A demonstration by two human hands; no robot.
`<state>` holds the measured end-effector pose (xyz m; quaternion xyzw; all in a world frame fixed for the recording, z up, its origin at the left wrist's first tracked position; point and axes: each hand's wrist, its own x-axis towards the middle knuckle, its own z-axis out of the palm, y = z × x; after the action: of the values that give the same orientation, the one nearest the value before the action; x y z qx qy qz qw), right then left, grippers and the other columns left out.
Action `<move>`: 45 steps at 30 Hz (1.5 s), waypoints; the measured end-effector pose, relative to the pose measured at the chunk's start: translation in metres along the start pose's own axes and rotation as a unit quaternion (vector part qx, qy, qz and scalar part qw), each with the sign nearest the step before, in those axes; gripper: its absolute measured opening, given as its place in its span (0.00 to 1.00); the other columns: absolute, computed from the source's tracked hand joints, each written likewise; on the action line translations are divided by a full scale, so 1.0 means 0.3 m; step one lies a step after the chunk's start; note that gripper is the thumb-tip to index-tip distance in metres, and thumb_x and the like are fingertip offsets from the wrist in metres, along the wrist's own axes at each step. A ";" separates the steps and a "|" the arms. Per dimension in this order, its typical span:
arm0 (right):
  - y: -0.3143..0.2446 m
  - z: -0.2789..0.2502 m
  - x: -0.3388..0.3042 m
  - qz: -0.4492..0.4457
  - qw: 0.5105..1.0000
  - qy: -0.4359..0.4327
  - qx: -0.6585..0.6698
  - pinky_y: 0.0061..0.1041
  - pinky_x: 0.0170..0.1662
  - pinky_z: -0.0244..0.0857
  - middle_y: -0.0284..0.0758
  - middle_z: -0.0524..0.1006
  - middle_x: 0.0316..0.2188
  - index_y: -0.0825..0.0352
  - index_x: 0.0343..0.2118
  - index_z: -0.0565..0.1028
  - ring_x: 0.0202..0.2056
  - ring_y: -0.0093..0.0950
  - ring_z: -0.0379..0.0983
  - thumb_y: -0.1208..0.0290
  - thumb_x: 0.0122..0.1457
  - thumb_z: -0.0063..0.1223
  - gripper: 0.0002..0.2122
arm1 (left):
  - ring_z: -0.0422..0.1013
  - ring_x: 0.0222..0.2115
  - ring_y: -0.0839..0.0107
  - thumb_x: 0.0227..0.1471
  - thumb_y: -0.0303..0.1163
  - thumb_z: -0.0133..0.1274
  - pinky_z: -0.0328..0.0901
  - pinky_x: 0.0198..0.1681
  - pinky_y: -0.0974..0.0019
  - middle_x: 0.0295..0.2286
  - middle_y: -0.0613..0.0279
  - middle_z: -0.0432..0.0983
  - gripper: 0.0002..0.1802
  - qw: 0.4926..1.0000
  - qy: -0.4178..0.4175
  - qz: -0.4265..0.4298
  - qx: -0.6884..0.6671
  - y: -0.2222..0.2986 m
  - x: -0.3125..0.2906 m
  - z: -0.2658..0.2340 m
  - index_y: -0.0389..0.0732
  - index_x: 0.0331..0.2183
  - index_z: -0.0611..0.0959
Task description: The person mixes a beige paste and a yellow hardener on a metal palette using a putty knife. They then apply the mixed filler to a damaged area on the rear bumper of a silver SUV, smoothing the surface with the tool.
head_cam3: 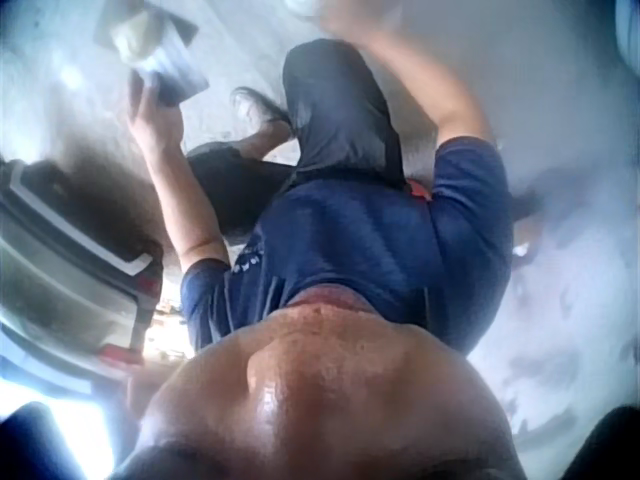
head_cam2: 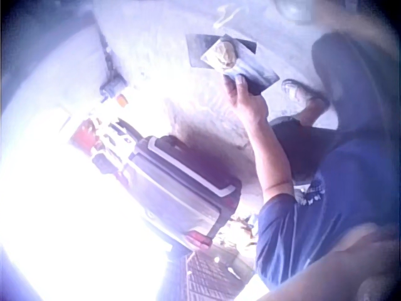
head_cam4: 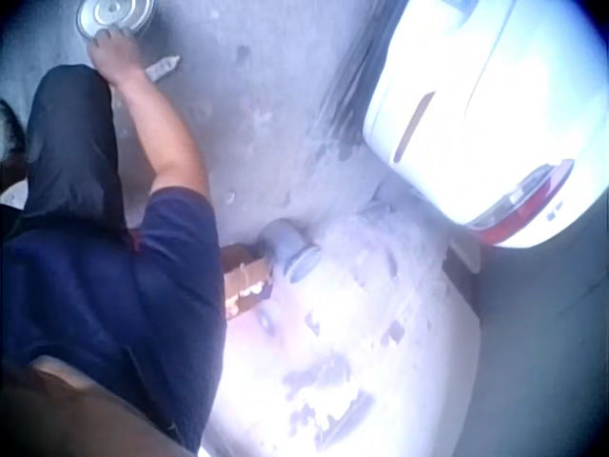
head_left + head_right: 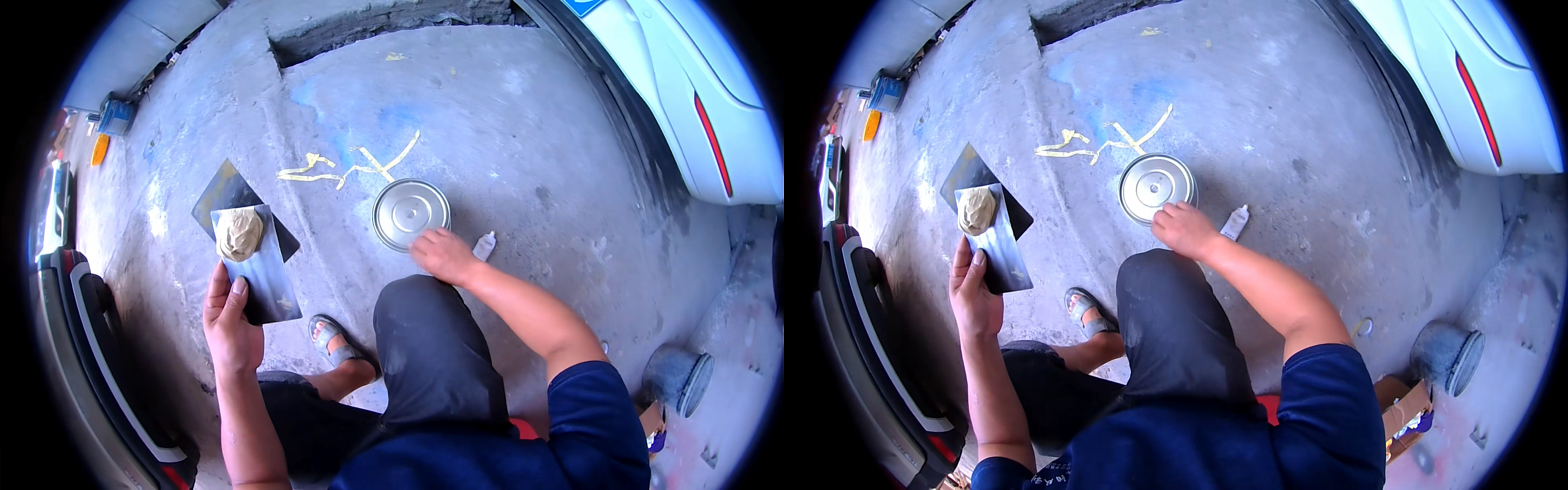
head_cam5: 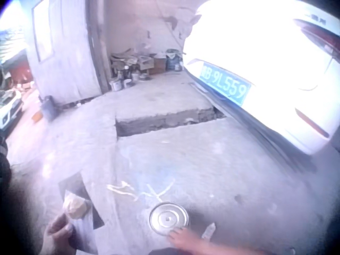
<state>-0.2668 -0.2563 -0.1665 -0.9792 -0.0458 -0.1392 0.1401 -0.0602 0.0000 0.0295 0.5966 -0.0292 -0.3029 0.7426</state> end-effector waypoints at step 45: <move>0.021 -0.297 0.004 0.426 0.425 0.182 0.778 0.26 0.43 0.67 0.39 0.73 0.42 0.69 0.49 0.68 0.40 0.29 0.73 0.66 0.63 0.44 0.16 | 0.67 0.46 0.74 0.55 0.20 0.43 0.58 0.52 0.70 0.47 0.58 0.71 0.23 0.997 -0.069 0.009 0.016 -0.032 0.054 0.079 0.30 0.53 0.68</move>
<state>-0.2881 -0.2877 -0.0857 -0.3010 0.3151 -0.1418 0.8888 -0.0606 -0.0295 0.0226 0.5856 -0.0909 -0.3362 0.7320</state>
